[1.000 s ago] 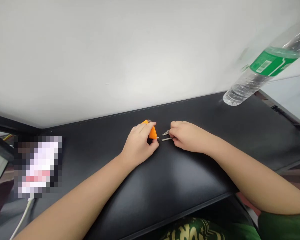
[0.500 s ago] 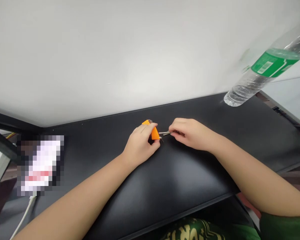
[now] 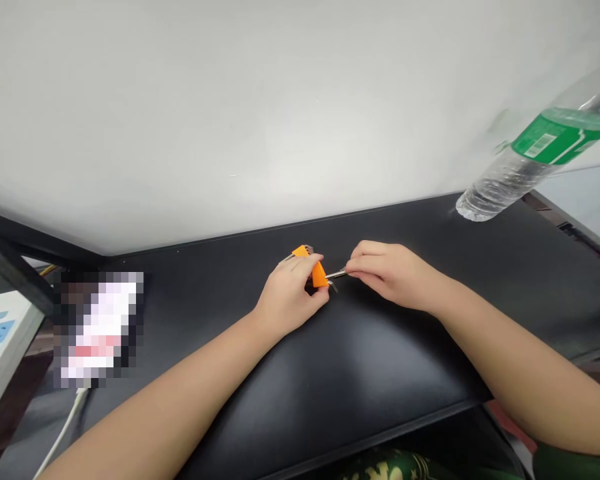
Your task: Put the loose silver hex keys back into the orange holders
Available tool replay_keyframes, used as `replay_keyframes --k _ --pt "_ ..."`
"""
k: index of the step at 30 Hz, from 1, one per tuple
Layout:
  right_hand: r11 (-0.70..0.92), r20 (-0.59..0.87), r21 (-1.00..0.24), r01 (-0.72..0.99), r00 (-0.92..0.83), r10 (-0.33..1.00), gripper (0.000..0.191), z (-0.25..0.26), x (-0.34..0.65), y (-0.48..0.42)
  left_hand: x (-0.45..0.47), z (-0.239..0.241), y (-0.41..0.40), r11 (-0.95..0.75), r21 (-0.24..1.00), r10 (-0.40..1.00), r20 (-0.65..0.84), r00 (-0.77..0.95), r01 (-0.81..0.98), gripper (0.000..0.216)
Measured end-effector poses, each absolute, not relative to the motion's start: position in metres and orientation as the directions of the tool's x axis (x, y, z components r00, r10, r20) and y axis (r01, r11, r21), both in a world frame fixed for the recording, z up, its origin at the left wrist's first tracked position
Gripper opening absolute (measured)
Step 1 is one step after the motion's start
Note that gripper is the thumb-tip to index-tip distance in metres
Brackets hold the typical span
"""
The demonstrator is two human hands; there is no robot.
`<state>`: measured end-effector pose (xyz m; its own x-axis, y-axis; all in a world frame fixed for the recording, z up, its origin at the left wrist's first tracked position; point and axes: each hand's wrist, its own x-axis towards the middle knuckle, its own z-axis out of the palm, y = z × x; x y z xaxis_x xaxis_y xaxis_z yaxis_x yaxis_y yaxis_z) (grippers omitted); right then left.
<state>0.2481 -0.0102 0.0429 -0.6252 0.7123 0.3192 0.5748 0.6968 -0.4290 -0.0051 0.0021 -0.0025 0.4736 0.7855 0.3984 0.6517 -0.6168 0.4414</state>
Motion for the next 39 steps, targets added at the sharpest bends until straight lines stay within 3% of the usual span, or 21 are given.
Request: replay_keyframes --k 9,17,25,32,35,39 --pt "0.72 0.321 -0.287 0.632 -0.644 0.694 0.025 0.044 0.245 -0.015 -0.005 -0.001 0.001 -0.641 0.362 0.762 0.409 0.502 0.677 0.044" --pt "0.666 0.259 -0.551 0.503 -0.656 0.709 0.024 0.041 0.236 -0.018 -0.006 -0.001 0.001 -0.679 0.339 0.732 0.385 0.562 0.651 0.04" --pt "0.614 0.212 -0.638 0.465 -0.661 0.72 0.024 0.038 0.229 -0.014 -0.005 -0.001 0.0 -0.686 0.373 0.725 0.413 0.551 0.624 0.036" --pt "0.404 0.076 -0.764 0.503 -0.551 0.831 0.02 0.037 0.223 -0.014 -0.005 -0.001 0.001 -0.679 0.372 0.732 0.414 0.541 0.633 0.037" --pt "0.5 0.15 -0.662 0.558 -0.555 0.818 0.016 0.035 0.232 -0.01 -0.005 -0.001 0.001 -0.662 0.371 0.745 0.415 0.522 0.651 0.041" --pt "0.595 0.159 -0.346 0.725 -0.58 0.799 0.015 0.029 0.245 -0.002 -0.005 -0.001 0.002 -0.642 0.37 0.763 0.396 0.511 0.672 0.044"
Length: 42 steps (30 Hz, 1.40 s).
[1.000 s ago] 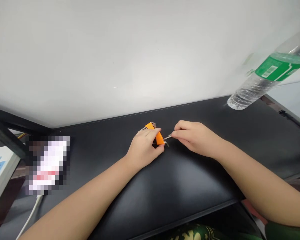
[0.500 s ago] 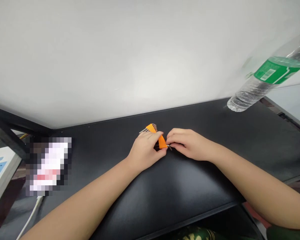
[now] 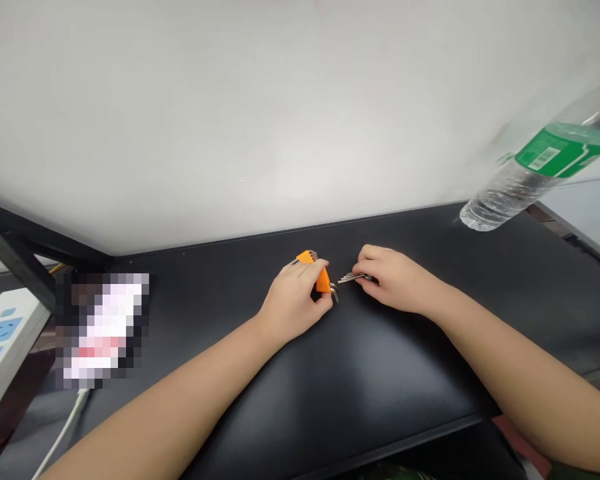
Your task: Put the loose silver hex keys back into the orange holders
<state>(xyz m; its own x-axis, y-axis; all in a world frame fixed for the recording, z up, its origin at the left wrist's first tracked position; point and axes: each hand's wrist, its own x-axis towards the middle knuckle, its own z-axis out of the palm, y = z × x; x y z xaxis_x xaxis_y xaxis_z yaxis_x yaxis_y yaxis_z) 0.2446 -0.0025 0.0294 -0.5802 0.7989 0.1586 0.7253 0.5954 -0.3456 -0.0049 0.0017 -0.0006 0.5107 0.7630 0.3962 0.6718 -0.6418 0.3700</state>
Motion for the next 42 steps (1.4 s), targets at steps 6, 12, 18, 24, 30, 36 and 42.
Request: replay_keyframes --k 6,12,18,24,30,36,42 --pt "0.615 0.048 -0.162 0.772 -0.616 0.786 0.017 0.028 0.24 -0.002 -0.004 0.001 0.002 -0.622 0.373 0.779 0.381 0.497 0.688 0.045" --pt "0.607 0.029 -0.169 0.777 -0.611 0.791 0.008 0.029 0.231 -0.011 -0.004 -0.001 0.002 -0.635 0.35 0.768 0.382 0.514 0.688 0.046" --pt "0.547 0.118 -0.268 0.793 -0.536 0.836 0.005 0.029 0.226 -0.014 -0.005 -0.002 0.002 -0.637 0.342 0.768 0.361 0.529 0.691 0.046" --pt "0.595 0.14 -0.298 0.747 -0.582 0.801 0.008 0.029 0.229 -0.014 -0.004 -0.003 0.003 -0.639 0.361 0.768 0.346 0.538 0.679 0.044" --pt "0.613 0.157 -0.346 0.71 -0.601 0.784 0.015 0.033 0.233 -0.014 -0.004 -0.002 0.002 -0.647 0.359 0.762 0.349 0.546 0.673 0.043" --pt "0.619 0.16 -0.331 0.713 -0.604 0.781 0.017 0.036 0.238 -0.013 -0.005 -0.002 0.002 -0.647 0.367 0.761 0.362 0.538 0.668 0.044" --pt "0.65 0.164 -0.315 0.691 -0.635 0.755 0.022 0.036 0.235 -0.017 -0.005 0.0 0.003 -0.683 0.342 0.73 0.352 0.586 0.645 0.042"
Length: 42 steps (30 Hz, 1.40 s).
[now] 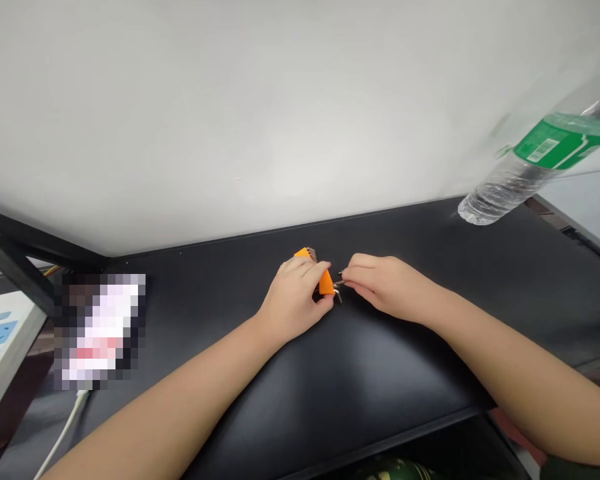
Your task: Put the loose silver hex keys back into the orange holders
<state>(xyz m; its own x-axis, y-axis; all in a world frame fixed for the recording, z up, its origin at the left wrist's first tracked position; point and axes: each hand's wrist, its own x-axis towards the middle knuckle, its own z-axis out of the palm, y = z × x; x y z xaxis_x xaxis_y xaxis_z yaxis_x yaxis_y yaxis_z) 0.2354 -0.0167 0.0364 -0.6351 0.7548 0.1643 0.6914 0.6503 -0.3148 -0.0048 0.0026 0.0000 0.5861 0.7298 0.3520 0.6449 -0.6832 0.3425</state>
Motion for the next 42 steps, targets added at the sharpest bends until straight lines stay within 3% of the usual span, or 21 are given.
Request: replay_keyframes --k 8,17,24,27,31,35,39,42 --pt "0.638 0.253 -0.313 0.704 -0.585 0.77 0.025 0.04 0.237 -0.019 -0.005 0.001 0.003 -0.649 0.371 0.76 0.366 0.537 0.664 0.043" --pt "0.651 0.219 -0.358 0.669 -0.617 0.755 0.023 0.04 0.234 -0.022 -0.005 -0.001 0.0 -0.687 0.366 0.726 0.383 0.57 0.628 0.042" --pt "0.535 0.175 -0.657 0.53 -0.584 0.793 0.018 0.033 0.217 -0.024 -0.003 0.006 -0.002 -0.712 0.394 0.702 0.385 0.599 0.581 0.033" --pt "0.496 0.157 -0.707 0.505 -0.571 0.805 0.011 0.032 0.218 -0.02 -0.004 0.004 0.0 -0.713 0.393 0.701 0.423 0.574 0.58 0.036" --pt "0.554 0.151 -0.632 0.541 -0.615 0.774 0.011 0.035 0.23 -0.012 -0.006 0.001 0.001 -0.711 0.381 0.701 0.446 0.556 0.591 0.04" --pt "0.57 0.181 -0.449 0.688 -0.555 0.812 0.012 0.032 0.244 -0.004 -0.005 0.0 0.001 -0.713 0.378 0.698 0.458 0.55 0.59 0.04" --pt "0.551 0.106 -0.283 0.785 -0.545 0.831 0.012 0.027 0.251 0.002 -0.004 0.001 0.001 -0.707 0.383 0.705 0.444 0.553 0.594 0.039" --pt "0.543 0.047 -0.224 0.809 -0.547 0.836 0.014 0.026 0.248 0.002 -0.004 0.001 0.001 -0.7 0.385 0.713 0.431 0.553 0.601 0.039"
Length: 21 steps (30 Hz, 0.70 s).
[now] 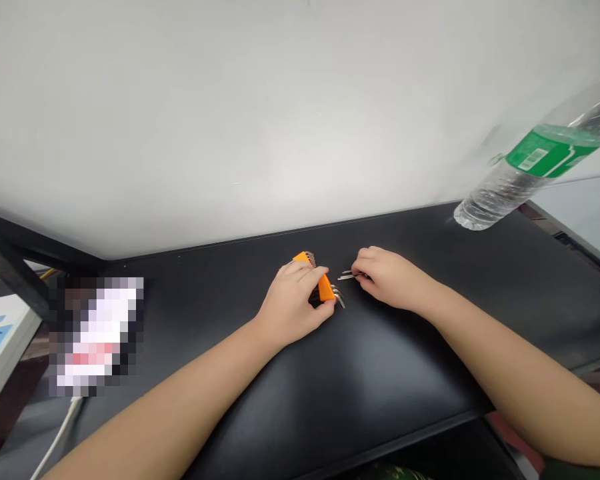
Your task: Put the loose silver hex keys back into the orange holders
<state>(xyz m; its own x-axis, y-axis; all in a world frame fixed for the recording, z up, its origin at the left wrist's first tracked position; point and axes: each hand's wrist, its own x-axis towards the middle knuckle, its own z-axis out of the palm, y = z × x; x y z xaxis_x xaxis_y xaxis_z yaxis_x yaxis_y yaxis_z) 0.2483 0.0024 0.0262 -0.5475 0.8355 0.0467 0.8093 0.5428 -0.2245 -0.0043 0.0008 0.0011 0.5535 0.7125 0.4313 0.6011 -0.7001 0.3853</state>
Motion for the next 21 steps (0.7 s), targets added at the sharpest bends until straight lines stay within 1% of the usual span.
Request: replay_keyframes --k 3,6,9,13,17,21 --pt "0.538 0.008 -0.181 0.823 -0.546 0.838 0.011 0.029 0.244 0.0 -0.005 0.001 0.001 -0.704 0.381 0.709 0.433 0.557 0.6 0.039" --pt "0.539 -0.014 -0.1 0.837 -0.542 0.84 0.008 0.031 0.24 -0.004 -0.005 0.001 0.001 -0.704 0.375 0.708 0.429 0.56 0.603 0.039" --pt "0.551 0.02 -0.013 0.835 -0.551 0.835 0.009 0.03 0.237 -0.006 -0.005 0.001 0.001 -0.698 0.372 0.714 0.416 0.563 0.612 0.04" --pt "0.578 0.056 0.064 0.814 -0.581 0.812 0.015 0.026 0.234 -0.004 -0.005 0.001 0.001 -0.698 0.375 0.715 0.41 0.566 0.611 0.04" --pt "0.587 0.102 0.099 0.803 -0.595 0.797 0.014 0.028 0.234 -0.003 -0.005 0.002 0.0 -0.696 0.371 0.717 0.417 0.559 0.615 0.04" --pt "0.584 0.161 0.061 0.809 -0.586 0.794 0.012 0.034 0.234 -0.007 -0.004 0.003 0.0 -0.691 0.384 0.722 0.409 0.559 0.613 0.041"
